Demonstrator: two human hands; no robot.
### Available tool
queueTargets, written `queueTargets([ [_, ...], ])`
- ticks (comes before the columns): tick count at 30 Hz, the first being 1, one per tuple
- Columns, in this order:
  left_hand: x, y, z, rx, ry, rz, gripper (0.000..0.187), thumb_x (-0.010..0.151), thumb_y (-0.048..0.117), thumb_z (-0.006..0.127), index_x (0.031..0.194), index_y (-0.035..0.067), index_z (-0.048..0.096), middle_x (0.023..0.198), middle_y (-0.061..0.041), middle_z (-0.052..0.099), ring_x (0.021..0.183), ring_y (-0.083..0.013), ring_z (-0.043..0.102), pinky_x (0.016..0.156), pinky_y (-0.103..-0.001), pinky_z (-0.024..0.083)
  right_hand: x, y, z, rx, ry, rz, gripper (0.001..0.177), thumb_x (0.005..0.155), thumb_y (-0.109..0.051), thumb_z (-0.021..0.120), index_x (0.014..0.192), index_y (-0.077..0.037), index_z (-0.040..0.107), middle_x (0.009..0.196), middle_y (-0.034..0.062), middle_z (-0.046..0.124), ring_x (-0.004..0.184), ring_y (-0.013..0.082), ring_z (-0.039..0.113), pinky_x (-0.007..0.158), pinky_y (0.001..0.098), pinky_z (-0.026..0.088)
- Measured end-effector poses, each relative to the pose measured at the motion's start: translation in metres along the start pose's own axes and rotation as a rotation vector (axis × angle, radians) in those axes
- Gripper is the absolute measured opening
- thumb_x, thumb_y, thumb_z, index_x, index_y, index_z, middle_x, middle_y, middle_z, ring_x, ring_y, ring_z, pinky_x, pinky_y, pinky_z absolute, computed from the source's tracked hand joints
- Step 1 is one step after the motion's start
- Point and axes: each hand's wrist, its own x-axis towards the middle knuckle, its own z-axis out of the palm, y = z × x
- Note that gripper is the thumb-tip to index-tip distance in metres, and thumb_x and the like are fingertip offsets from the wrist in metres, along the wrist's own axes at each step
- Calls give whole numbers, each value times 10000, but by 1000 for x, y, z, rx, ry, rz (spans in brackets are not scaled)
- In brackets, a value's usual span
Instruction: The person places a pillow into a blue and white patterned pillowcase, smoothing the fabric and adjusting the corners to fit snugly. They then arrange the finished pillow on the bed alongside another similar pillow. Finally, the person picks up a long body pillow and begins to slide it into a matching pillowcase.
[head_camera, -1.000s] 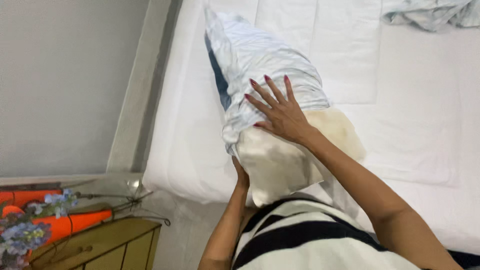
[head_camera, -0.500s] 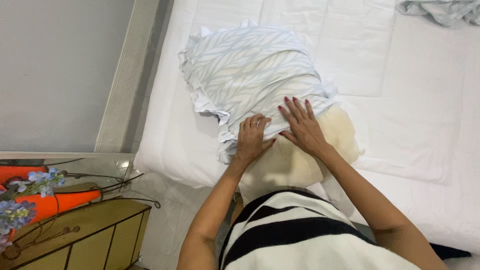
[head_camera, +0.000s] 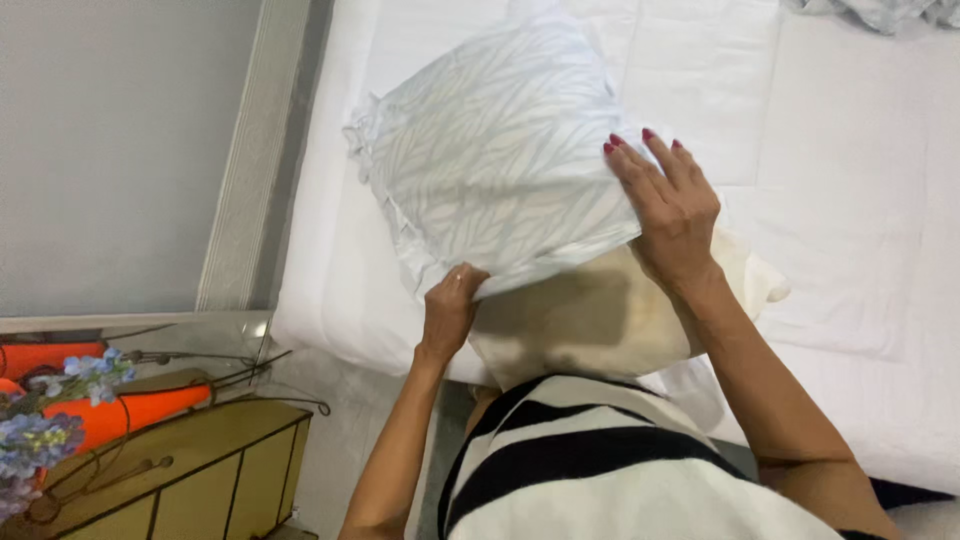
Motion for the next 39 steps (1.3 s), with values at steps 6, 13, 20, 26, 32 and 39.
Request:
queueTargets([
  [6, -54, -29, 66, -148, -402, -135, 343, 913, -39, 653, 1236, 79, 659, 1117, -171, 712, 859, -314, 721, 645, -365, 593, -82, 37, 31, 11, -451, 37, 666, 759, 41, 568, 1415, -71, 529, 1556, 45, 517, 1407, 345, 516, 1102, 505, 449],
  [13, -58, 15, 57, -217, -955, -213, 239, 978, 250, 600, 1163, 161, 723, 1005, -146, 746, 880, -360, 705, 769, -472, 527, -178, 70, 8, -100, -444, -57, 626, 874, -53, 545, 1494, -121, 484, 1543, 21, 499, 1428, 316, 462, 1168, 466, 394],
  [20, -18, 31, 32, -225, -783, -125, 395, 901, 393, 687, 1176, 110, 677, 1063, -117, 730, 980, -318, 690, 817, -431, 546, -100, 67, -5, -55, -811, 12, 584, 879, -150, 635, 1435, -172, 458, 1587, 22, 378, 1513, 327, 290, 1241, 529, 225],
  [26, 65, -25, 18, 49, -102, -336, 508, 975, 559, 630, 1223, 120, 695, 1247, -86, 699, 1132, -332, 626, 931, -491, 527, 22, 27, 74, 180, -185, -63, 643, 995, -188, 655, 1584, -142, 402, 1678, 132, 316, 1539, 376, 305, 1243, 591, 242],
  [32, 25, -107, 123, 247, -90, -791, 327, 1009, 344, 591, 1132, 43, 628, 1243, -203, 558, 1072, -376, 619, 886, -492, 525, 6, 132, 177, 217, -261, 916, 704, 1051, -514, 589, 1508, -10, 409, 1431, 342, 463, 1293, 493, 475, 1035, 574, 401],
  [39, -40, -166, 149, -298, 522, -901, 217, 1043, 160, 526, 1004, -17, 644, 1030, -152, 647, 931, -340, 620, 822, -430, 492, 21, 48, 121, 134, -113, 334, 305, 1067, -316, 607, 972, -29, 642, 775, 228, 643, 723, 434, 616, 657, 542, 471],
])
